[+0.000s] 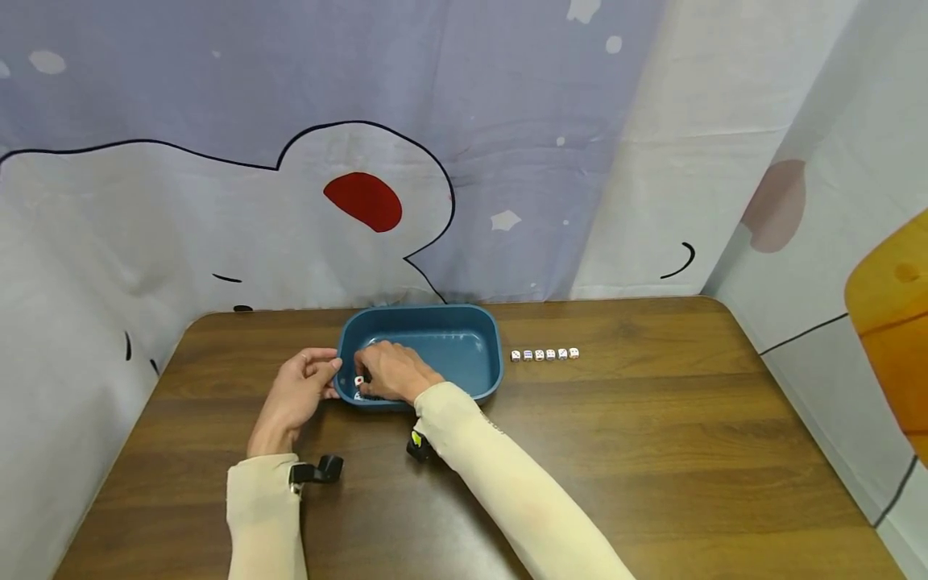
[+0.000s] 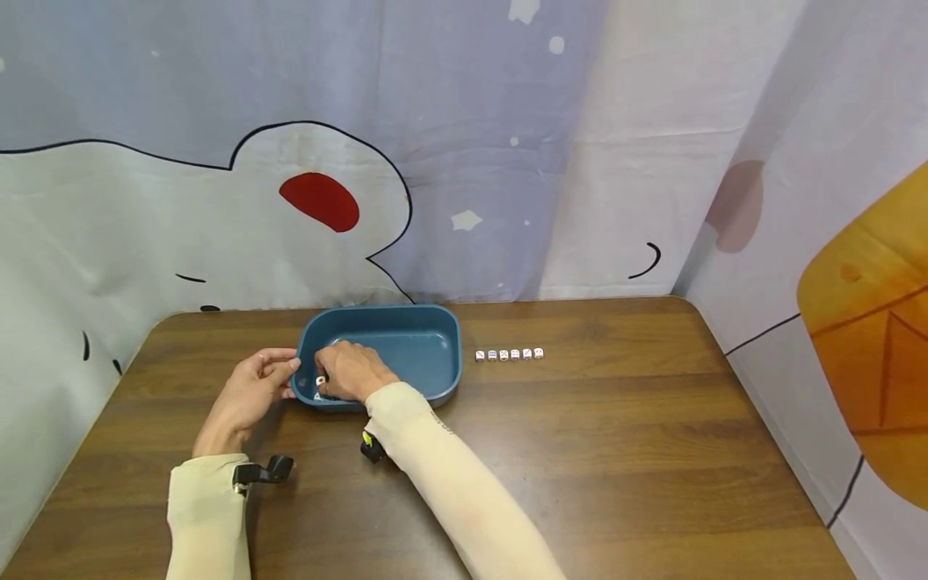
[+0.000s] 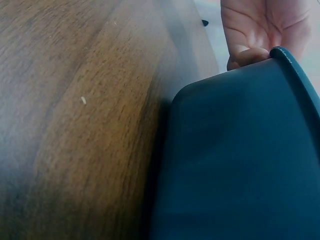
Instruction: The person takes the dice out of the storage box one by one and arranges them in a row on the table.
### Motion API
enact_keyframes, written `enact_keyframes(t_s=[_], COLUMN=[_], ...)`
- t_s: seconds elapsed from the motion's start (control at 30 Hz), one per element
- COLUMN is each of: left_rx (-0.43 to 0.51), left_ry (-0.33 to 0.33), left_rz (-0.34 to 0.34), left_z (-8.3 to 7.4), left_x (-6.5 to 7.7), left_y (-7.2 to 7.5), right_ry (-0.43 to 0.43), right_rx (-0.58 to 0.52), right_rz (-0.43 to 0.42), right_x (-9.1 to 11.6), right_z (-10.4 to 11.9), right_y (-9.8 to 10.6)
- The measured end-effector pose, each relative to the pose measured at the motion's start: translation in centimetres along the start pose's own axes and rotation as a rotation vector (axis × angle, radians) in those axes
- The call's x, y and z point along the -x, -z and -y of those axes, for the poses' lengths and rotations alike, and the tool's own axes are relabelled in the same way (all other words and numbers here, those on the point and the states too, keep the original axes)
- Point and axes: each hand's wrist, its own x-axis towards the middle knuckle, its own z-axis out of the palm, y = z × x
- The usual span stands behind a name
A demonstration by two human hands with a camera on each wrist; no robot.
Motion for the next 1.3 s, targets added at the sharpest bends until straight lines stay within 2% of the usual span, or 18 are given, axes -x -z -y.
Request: enact_keyframes(t_s=[0.53, 0.83, 1.3], left_rx=[0.031, 0.024, -0.003], left_ry=[-0.008, 0.001, 0.004], left_rz=[0.009, 0.013, 0.008], left_z=[0.1, 0.2, 0.2], left_x=[-0.1, -0.1, -0.2], left_y=[-0.1, -0.1, -0.1], right_ry=[0.021, 0.055, 0.078], right_rx=[0.009, -0.001, 0.068], right_rz=[-0.038, -0.074, -0.116], right_x=[0.8, 2.5, 5.2], right_z=[-1.2, -2.0, -3.0], right_y=[0.5, 1.7, 2.8])
